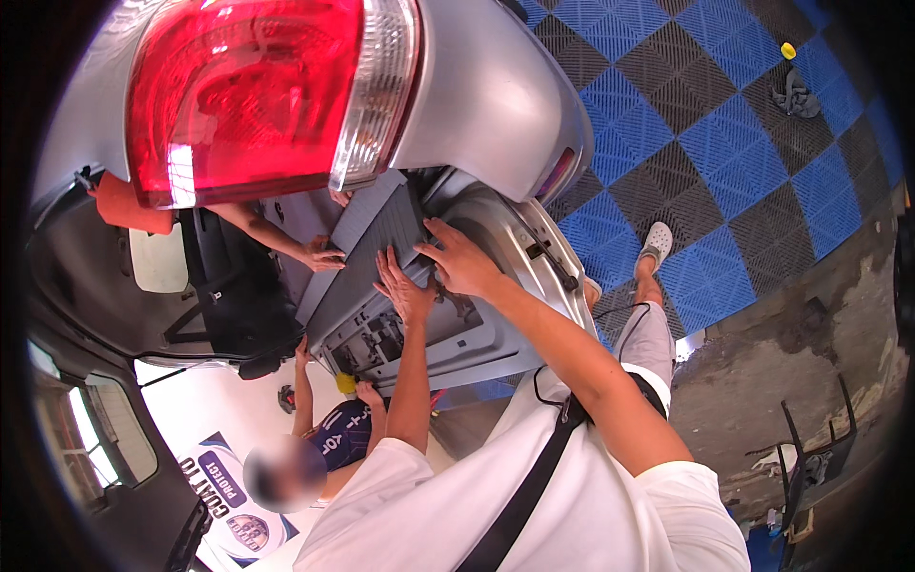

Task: The person installs a large grey plastic trim panel into the rear cargo area of a silver SUV. They align the panel with mounting points and press it into place while another person assists from inside the vehicle.

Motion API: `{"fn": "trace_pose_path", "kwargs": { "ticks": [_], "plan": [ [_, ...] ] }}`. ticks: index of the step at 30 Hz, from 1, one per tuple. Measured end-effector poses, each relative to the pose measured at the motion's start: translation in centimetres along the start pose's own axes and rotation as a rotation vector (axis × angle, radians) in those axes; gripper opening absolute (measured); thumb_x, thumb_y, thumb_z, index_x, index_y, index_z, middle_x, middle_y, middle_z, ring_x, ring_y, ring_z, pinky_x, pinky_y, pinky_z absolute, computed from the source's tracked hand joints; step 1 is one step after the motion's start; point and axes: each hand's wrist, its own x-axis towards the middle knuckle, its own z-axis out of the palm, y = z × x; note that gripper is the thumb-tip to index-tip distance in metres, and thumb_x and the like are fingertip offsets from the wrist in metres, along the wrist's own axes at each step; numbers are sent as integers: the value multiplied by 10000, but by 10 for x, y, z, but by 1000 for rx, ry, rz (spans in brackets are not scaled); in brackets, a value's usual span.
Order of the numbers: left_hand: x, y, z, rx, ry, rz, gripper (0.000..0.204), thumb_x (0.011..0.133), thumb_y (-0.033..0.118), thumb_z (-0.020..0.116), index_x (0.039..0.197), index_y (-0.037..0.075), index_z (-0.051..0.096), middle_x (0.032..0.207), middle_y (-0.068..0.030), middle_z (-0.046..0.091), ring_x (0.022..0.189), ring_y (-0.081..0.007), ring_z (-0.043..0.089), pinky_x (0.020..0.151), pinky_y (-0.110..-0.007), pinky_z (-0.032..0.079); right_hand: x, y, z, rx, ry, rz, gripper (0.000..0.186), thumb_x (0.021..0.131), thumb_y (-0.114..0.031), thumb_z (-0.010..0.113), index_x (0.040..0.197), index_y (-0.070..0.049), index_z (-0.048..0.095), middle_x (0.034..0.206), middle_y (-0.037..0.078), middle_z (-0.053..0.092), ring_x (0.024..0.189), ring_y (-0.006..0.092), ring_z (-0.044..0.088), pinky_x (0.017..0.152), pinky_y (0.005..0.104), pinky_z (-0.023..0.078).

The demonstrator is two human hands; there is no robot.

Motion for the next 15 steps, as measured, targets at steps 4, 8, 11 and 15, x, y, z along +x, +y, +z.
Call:
{"fn": "trace_pose_path", "kwargs": {
  "ticks": [4,8,11,15],
  "plan": [
    [6,-15,-11,24,72,49,968,836,224,835,1657,146,327,1708,-153,351,1623,-373,266,1260,-740,169,3,-7,-6,-7,15,-30,740,858,-28,746,1551,-188,546,1623,242,450,1500,410,458,1226,493,427],
    [24,-46,-12,59,260,134,713,945,266,759,1575,103,468,1620,-157,488,1572,-354,382,1268,-681,234,5,-6,-1,-24,56,28,760,856,-53,758,1567,-96,493,1579,241,487,1453,419,499,1215,482,440],
    [43,-76,-15,9,402,173,534,988,248,719,1465,68,561,1457,-174,605,1391,-397,551,1183,-582,389,4,1,8,-108,75,-4,691,864,-85,747,1507,1,506,1547,236,521,1425,415,518,1212,474,443],
    [69,-116,-24,-18,367,289,357,984,222,732,1289,46,672,1226,-194,721,1133,-428,681,971,-510,531,3,11,20,-230,61,-40,448,866,-143,727,1262,53,656,1455,236,599,1398,411,535,1202,457,449]
  ]
}}
